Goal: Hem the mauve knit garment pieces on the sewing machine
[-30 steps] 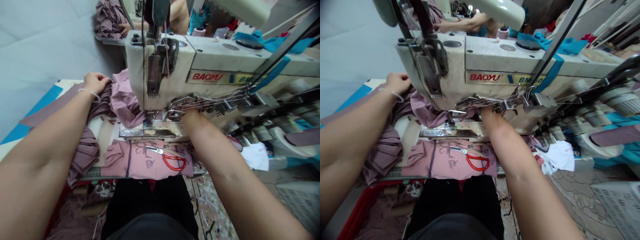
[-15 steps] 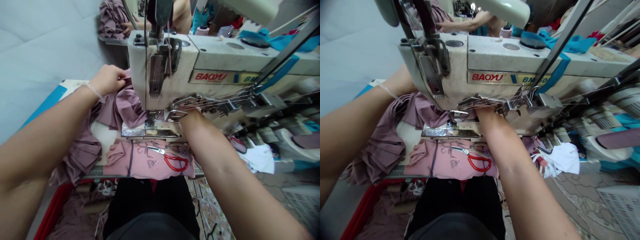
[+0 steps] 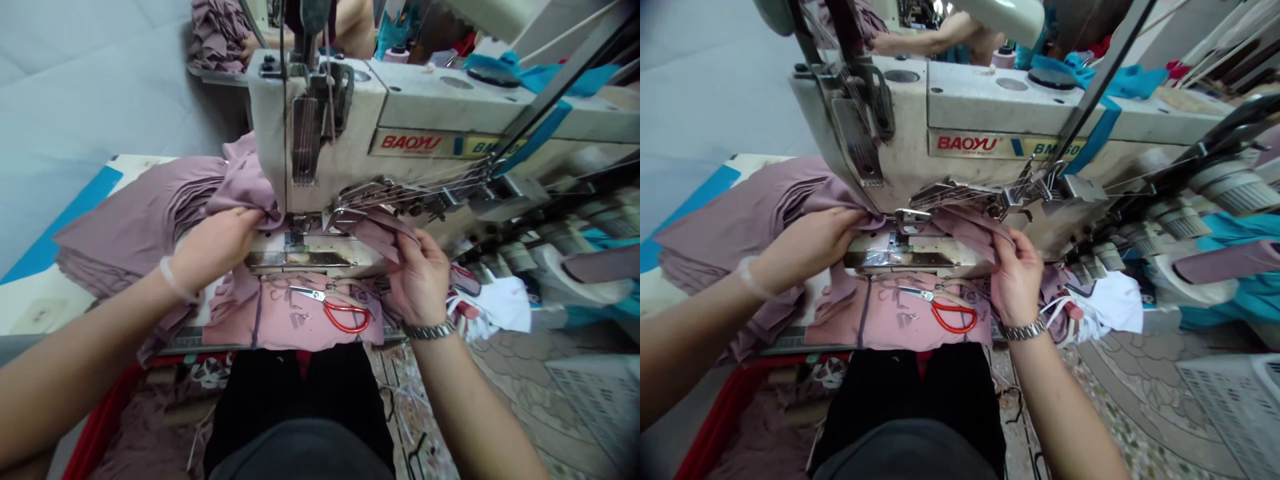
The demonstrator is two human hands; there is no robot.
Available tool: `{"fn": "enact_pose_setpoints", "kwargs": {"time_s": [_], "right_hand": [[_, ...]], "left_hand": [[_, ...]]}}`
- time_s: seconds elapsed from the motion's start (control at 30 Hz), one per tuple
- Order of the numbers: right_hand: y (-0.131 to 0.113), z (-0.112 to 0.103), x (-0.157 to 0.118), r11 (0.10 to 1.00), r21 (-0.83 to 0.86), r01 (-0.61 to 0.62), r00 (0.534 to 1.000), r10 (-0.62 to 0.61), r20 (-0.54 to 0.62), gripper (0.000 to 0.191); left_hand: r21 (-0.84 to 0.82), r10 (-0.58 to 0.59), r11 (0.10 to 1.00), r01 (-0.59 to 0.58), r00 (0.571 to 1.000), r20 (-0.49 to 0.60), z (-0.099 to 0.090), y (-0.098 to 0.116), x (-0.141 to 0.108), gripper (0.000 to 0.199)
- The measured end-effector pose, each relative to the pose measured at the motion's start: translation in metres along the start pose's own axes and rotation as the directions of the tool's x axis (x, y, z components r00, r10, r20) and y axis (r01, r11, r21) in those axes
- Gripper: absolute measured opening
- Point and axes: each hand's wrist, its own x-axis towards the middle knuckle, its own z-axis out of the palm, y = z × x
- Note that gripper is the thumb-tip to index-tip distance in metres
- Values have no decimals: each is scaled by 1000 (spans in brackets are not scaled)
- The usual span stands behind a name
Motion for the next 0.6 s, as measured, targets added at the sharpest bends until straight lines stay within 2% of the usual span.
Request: {"fn": "enact_pose_setpoints", "kwargs": {"time_s": [0.03,0.1,0.2,0.27,0.3,0.37,0.4,0.43,0.47,0.5,0.53,0.57,0.6], "right_hand": [[-3,-12,-6,995,80,-54,998,53,12,19],[-6,-34,-12,972,171,-161,985,149,83,16],[-6,-54,-12,955,160,-249,962,224,157,18],[-6,-53,-13,957,139,-253,964,237,124,20],[-6,-47,-16,968,121,-220,974,210,90,20],[-8,-30,-24,998,14,-68,996,67,65,17],[-9,-19,-29,996,-79,48,991,-38,126,16],[-10,-7,-34,964,-184,190,954,-137,268,15],[-11,5,-38,894,-268,359,856,-201,477,13],[-11,16,-42,782,-305,543,696,-217,684,15],[-10,24,-43,634,-297,714,517,-192,834,22],[-8,31,-43,465,-268,844,370,-141,918,30],[-6,35,-42,293,-236,926,274,-95,957,38]], "left_hand": [[-8,-37,999,37,999,0,7,-13,10,35],[-36,-96,995,97,995,7,8,-44,25,37],[-248,-235,942,228,972,2,-19,-81,20,33],[-405,-400,836,369,917,9,-43,-91,-2,37],[-436,-477,786,439,879,26,-53,-91,-15,41],[-402,-597,726,558,801,34,-69,-84,-38,45],[-397,-634,707,586,773,13,-73,-78,-46,45],[-434,-652,691,578,758,-28,-75,-72,-51,44],[-515,-654,676,528,751,-88,-75,-66,-53,42],[-618,-649,650,443,746,-147,-74,-62,-53,37],[-717,-648,604,349,739,-185,-72,-59,-51,32],[-797,-655,539,271,730,-195,-70,-58,-48,26],[-860,-680,456,231,713,-169,-68,-58,-45,20]]}}
